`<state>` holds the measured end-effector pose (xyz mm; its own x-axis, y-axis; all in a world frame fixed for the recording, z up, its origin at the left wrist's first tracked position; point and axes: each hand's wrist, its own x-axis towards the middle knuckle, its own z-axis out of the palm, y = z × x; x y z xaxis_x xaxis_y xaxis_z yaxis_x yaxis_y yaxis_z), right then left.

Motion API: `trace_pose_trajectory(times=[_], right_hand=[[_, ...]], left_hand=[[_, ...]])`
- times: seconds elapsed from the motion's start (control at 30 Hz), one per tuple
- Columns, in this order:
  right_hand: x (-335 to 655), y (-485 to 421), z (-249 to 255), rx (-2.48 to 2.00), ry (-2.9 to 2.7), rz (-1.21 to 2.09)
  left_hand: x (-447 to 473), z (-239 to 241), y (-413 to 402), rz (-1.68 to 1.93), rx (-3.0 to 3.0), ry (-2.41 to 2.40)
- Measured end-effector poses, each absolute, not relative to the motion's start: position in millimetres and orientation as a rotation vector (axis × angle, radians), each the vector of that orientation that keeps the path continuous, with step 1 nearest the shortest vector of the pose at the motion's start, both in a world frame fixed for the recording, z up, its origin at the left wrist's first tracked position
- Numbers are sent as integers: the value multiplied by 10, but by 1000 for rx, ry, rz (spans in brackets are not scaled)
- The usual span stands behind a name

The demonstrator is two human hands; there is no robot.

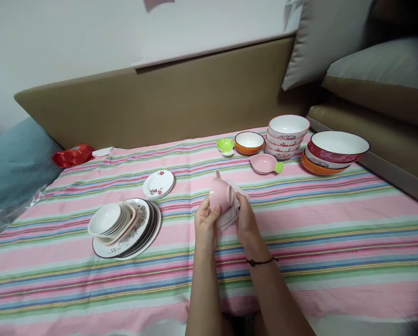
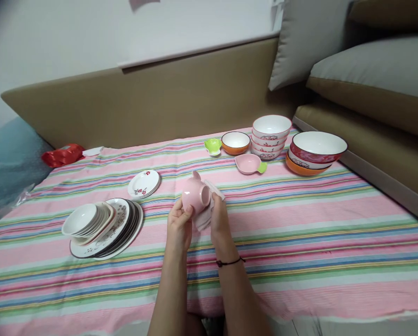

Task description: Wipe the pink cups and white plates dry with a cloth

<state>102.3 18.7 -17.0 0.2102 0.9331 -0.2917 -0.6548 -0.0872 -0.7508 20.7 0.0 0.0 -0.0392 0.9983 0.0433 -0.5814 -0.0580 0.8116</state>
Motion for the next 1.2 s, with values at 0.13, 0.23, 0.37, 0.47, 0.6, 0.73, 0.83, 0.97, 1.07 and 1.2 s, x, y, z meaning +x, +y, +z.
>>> trace_pose_trajectory(times=[0.13,0.23,0.37,0.47,0.6,0.73,0.83,0.97,1.07,1.2], right_hand=[[1030,184,-169,-964,-423,1355],[1096,167,-127,-946,-749,1120],[1159,99,-34,-891,-1055,806],[1146,74,4,-920,-1129,688],[1102,124,-44,-1021,-935,758],[1080,183,-146,-1032,-777,1027],[1080,164,-153,-1014,-811,1002],[1100,66,-60,-994,-1046,752],[1120,13,-14,-956,-1221,627],[1137,28,-25,-967,-1366,519]], left_hand=[[180,17,21,1533,724,713],[155,17,22,1504,750,725],[149,15,10,1430,781,727],[167,18,2,1420,779,717],[197,25,-2,1492,744,691],[186,28,4,1543,724,685],[154,9,2,1465,820,712],[136,-26,-16,1358,943,733],[149,-24,-24,1330,957,736],[177,18,-35,1348,877,735]])
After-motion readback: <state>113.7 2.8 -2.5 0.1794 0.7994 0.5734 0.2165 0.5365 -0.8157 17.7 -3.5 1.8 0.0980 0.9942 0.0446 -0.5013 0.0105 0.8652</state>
